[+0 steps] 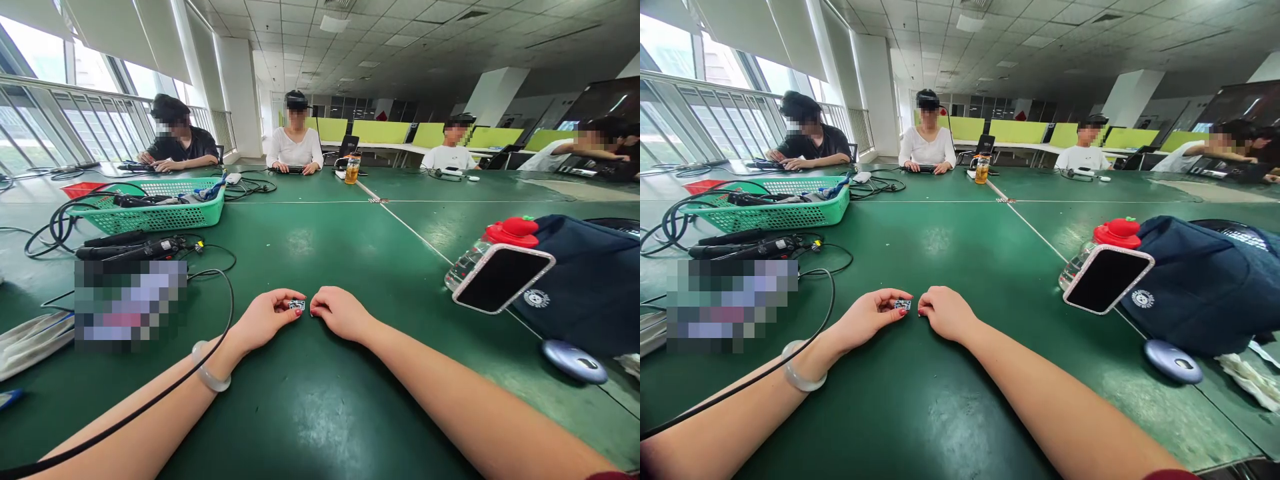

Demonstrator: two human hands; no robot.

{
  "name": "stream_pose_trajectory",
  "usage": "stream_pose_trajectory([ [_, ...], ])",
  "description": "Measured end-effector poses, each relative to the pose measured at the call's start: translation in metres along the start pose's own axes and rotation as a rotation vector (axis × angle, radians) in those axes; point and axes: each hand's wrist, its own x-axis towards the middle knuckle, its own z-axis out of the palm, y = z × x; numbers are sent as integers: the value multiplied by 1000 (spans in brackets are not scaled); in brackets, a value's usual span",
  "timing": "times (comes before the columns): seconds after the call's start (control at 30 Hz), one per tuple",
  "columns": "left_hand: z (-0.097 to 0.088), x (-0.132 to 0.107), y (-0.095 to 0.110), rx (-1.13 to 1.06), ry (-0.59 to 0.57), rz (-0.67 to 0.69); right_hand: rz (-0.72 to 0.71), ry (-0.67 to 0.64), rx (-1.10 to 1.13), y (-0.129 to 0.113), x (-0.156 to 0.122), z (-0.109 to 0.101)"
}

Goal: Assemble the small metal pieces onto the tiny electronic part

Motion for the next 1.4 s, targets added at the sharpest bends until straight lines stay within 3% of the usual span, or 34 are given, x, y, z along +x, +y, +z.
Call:
stream_pose_trajectory([
  [0.17, 1, 0, 3, -23, 3, -8, 44, 15, 81, 2, 1, 2],
  [0.4, 0, 0, 3, 7, 3, -11, -58, 2, -47, -8, -7, -1],
  [0.6, 0, 0, 3, -23, 15, -4, -56, -12, -28, -7, -9, -3],
  [0.97, 2, -1, 1, 34, 30, -15, 63, 12, -120, -5, -7, -1],
  [1.07, 1, 0, -2, 86, 13, -9, 109, 79, -101, -5, -7, -2],
  [1.2, 0, 1, -6, 98, 0, -5, 89, 302, 29, -13, -11, -4],
  [1.4, 1, -1, 0, 96, -17, 12, -32, 279, 32, -28, -16, 3],
])
